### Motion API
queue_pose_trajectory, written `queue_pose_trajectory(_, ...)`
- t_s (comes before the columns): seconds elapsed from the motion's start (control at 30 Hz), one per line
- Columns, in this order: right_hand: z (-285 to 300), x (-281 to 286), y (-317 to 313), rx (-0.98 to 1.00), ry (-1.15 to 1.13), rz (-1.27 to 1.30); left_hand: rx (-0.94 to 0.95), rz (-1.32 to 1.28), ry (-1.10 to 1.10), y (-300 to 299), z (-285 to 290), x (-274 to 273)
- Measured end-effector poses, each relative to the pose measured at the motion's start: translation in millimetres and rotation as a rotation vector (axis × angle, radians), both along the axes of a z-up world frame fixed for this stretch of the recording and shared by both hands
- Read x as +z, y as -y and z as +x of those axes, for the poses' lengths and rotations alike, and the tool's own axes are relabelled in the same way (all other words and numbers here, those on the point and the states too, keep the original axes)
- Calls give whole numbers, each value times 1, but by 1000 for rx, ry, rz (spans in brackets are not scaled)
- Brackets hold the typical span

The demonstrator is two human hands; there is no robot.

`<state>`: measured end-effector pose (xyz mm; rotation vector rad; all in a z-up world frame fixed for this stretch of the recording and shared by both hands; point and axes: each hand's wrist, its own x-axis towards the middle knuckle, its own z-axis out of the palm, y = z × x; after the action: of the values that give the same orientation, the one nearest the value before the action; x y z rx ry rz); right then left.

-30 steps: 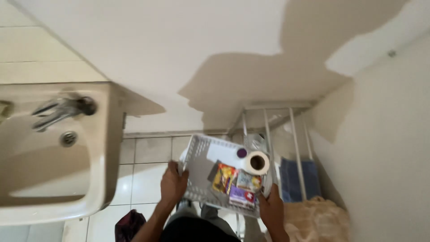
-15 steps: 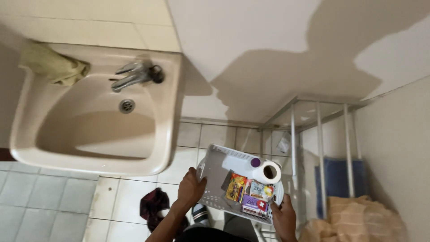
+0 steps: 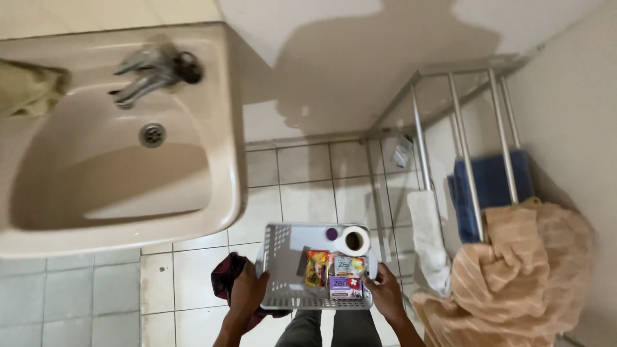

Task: The person organizes small items in a white plastic basket on a metal rack, then moves the basket to the floor. They take a blue reusable bag from a wall hook, place it on the rack, fold a beige towel, and put the towel into the bag. The bag is then placed on the floor.

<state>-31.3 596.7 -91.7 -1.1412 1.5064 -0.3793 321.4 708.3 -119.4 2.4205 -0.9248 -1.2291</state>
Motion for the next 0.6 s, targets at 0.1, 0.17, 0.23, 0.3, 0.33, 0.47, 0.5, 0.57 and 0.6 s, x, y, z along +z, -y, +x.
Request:
queue_pose_trajectory(0.1,-25,-49,-16,79,-19,-66,-218,-102,71,-47,-12,-58)
queue_pose_trajectory(0.17,-26,-44,-17,78,-24,-86,-121,19,49,-62,-23,-85)
queue_pose_trajectory(0.23,-29,-47,-11,89,-24,-114,-15,137,37,-60,-36,-96)
queue_pose_trajectory(0.3,-30,-59,-6,95,-234,33,78,193,-7,-49,-46,-90)
queue_pose_trajectory(0.33,-34,-77,-6,96,-240,43,77,203,-12,-52,-50,-109)
queue_pose_trajectory(0.47,-50,-147,-12,70,-295,75,138,293,4,-68,-68,-182)
queue_pose_trajectory(0.5,-51,-169,-9,57,-349,116,132,338,17,-66,-70,-201)
queue_pose_trajectory(0.57,-54,-212,1,62,-350,81,122,391,9,-56,-74,-238)
queue_pose_trajectory(0.6,-58,-232,0,68,-349,45,111,443,2,-58,-80,-255)
